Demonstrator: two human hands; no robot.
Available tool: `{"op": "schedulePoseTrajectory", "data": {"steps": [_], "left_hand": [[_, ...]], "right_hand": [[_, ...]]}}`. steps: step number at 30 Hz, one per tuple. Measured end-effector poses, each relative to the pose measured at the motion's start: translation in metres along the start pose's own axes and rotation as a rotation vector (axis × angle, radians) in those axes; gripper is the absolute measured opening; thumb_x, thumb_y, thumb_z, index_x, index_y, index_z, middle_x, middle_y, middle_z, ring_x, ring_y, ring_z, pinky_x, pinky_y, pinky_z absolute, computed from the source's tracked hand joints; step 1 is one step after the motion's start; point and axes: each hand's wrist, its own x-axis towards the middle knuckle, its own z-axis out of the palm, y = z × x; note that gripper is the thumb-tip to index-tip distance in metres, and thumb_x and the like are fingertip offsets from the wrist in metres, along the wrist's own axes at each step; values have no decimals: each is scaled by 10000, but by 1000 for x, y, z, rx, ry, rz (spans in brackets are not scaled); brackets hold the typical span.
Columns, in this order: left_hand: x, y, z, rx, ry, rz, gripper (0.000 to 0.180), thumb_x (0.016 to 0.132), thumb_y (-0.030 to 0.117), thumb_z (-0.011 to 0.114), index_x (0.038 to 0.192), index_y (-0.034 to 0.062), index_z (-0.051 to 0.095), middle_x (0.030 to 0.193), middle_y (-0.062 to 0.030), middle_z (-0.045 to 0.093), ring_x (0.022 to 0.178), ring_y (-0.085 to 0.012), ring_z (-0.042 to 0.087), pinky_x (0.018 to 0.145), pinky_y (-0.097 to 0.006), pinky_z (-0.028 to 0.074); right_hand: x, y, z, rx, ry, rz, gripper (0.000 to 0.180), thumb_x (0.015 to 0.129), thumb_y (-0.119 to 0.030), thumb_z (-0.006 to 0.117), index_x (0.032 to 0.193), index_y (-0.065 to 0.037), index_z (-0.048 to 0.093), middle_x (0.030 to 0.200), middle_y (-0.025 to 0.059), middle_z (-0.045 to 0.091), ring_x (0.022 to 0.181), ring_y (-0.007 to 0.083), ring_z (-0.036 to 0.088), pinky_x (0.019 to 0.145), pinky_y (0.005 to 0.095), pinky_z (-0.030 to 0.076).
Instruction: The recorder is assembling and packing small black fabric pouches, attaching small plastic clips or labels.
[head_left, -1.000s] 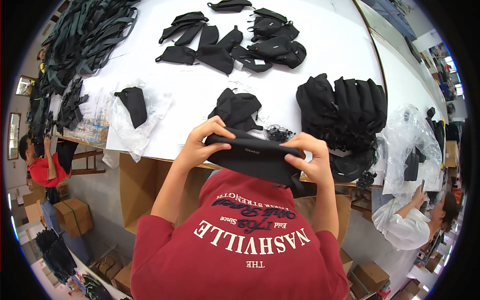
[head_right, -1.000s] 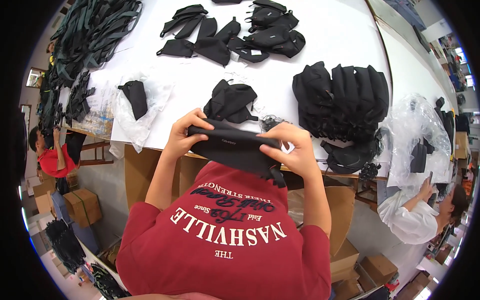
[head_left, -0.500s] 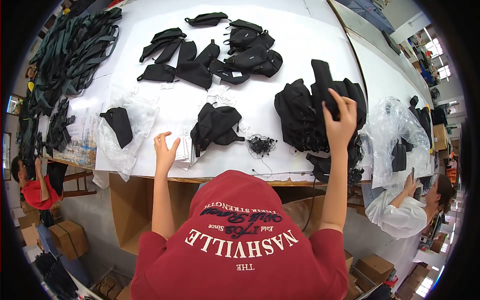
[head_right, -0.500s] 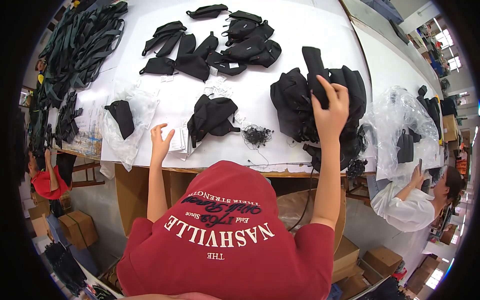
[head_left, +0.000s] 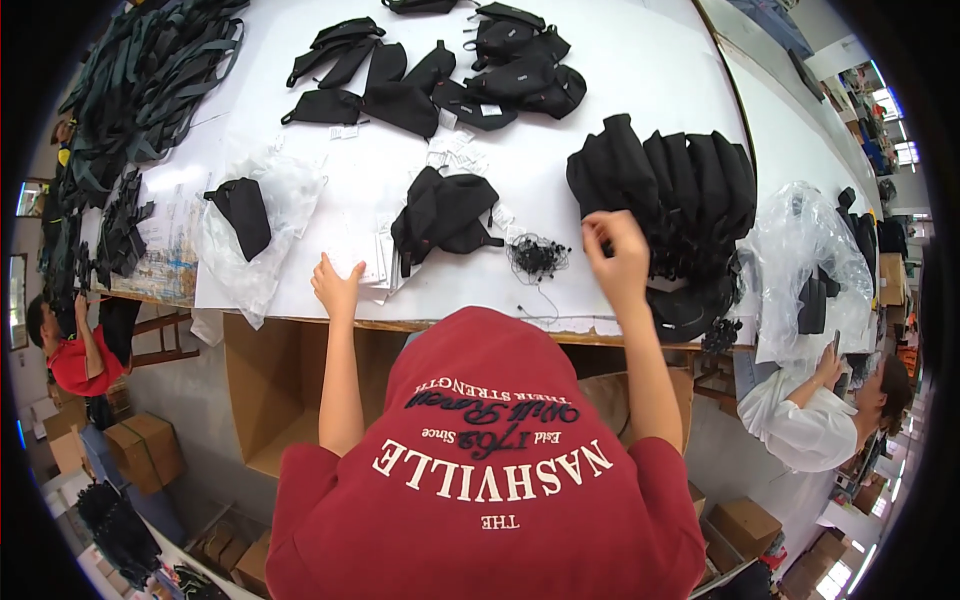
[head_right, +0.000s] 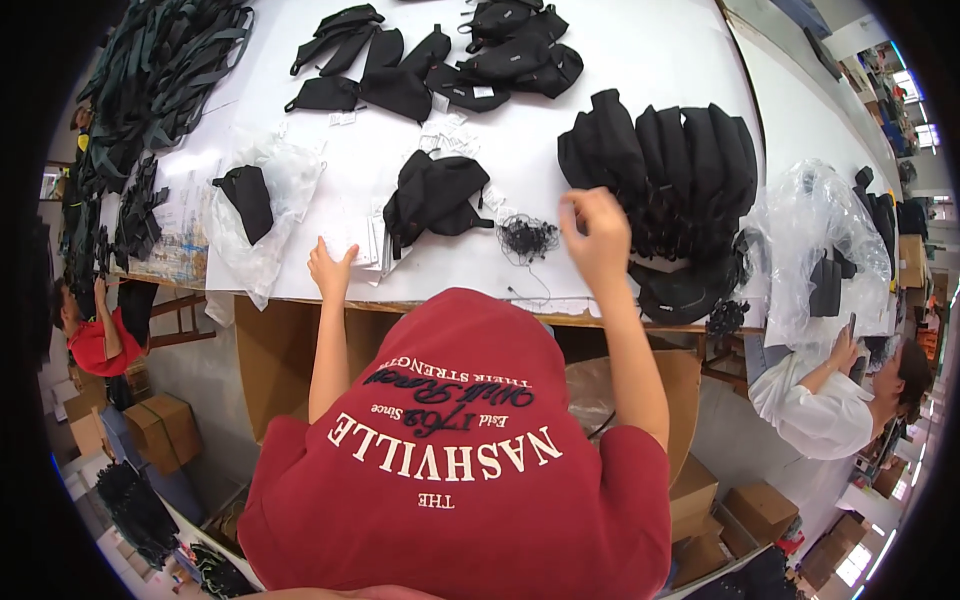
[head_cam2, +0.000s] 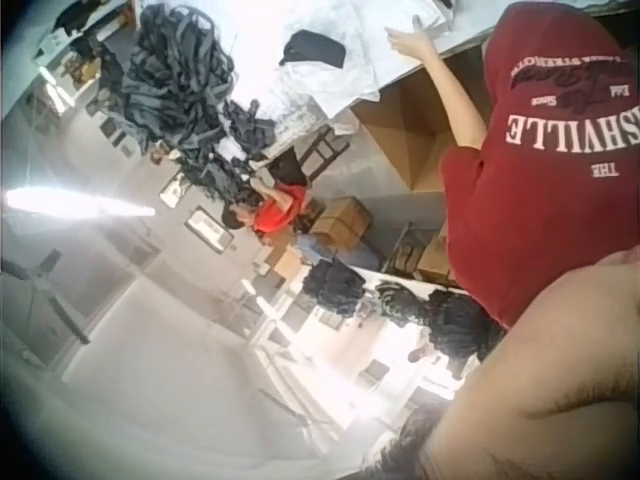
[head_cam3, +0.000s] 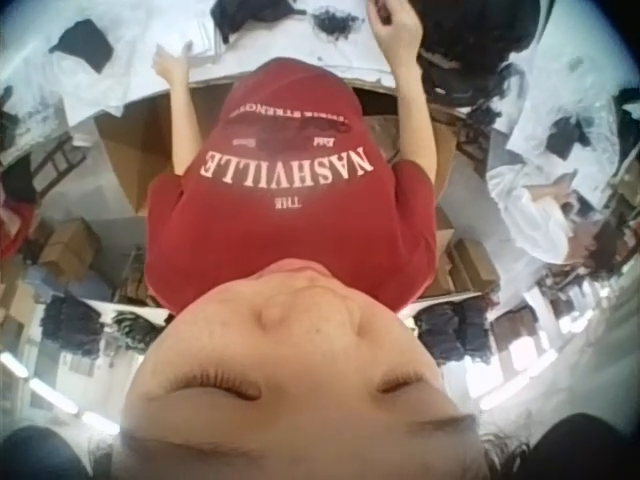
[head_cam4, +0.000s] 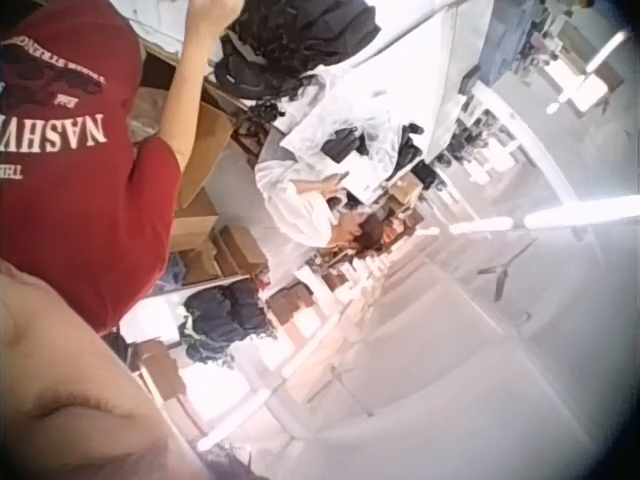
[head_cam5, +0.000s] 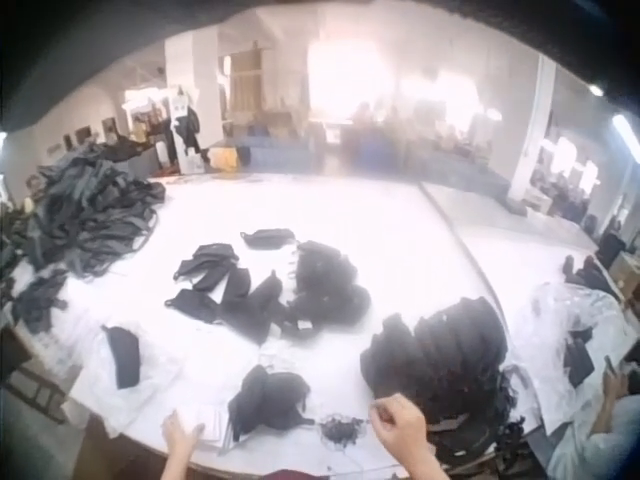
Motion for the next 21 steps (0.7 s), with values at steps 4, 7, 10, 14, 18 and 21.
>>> {"op": "schedulePoseTrajectory", "data": {"steps": [4, 7, 10, 14, 18, 21], "left_hand": [[2, 4, -2, -53, 134, 87, 710, 738, 262, 753, 1323, 22, 430, 1245, -164, 466, 1154, -338, 430, 954, -441, 369], [-2, 14, -11, -25, 243, 137, 573, 736, 239, 753, 1198, 21, 494, 1212, -161, 480, 1122, -344, 450, 922, -447, 383], [2, 18, -18, 10, 280, 160, 426, 747, 222, 742, 1045, 17, 517, 1163, -172, 499, 1059, -358, 480, 870, -436, 403], [10, 37, -44, -258, -151, -64, 302, 819, 162, 675, 915, -14, 449, 1033, -189, 540, 944, -317, 540, 790, -377, 420], [-11, 53, -48, -785, 0, 147, 378, 912, 184, 579, 1179, -51, 450, 1053, -204, 587, 951, -230, 577, 832, -326, 455], [-56, 118, -90, -1151, -433, -121, 783, 928, 233, 573, 1464, -49, 78, 1369, -215, 383, 1218, -225, 412, 1027, -305, 332]], "right_hand": [[-86, 49, 55, -150, -365, 261, 116, 766, -168, 687, 830, -87, 634, 695, 80, 603, 611, 237, 589, 555, 348, 446], [-121, 71, 79, -220, -378, 441, 136, 766, -184, 687, 834, -81, 629, 722, 80, 609, 634, 256, 590, 567, 374, 450], [-138, 82, 97, -280, -320, 345, 169, 757, -209, 694, 829, -74, 622, 748, 87, 614, 656, 271, 597, 580, 382, 459], [-138, 90, 102, -380, -397, 214, 155, 752, -189, 685, 803, -57, 621, 765, 98, 620, 648, 297, 592, 593, 380, 471], [-102, 42, 72, -163, -441, 281, 102, 799, -132, 642, 767, -44, 603, 740, 62, 622, 603, 224, 591, 562, 317, 468], [-78, -4, 53, 365, -159, 397, 92, 826, -81, 613, 781, -15, 567, 671, 33, 575, 586, 128, 556, 525, 268, 428]]}}
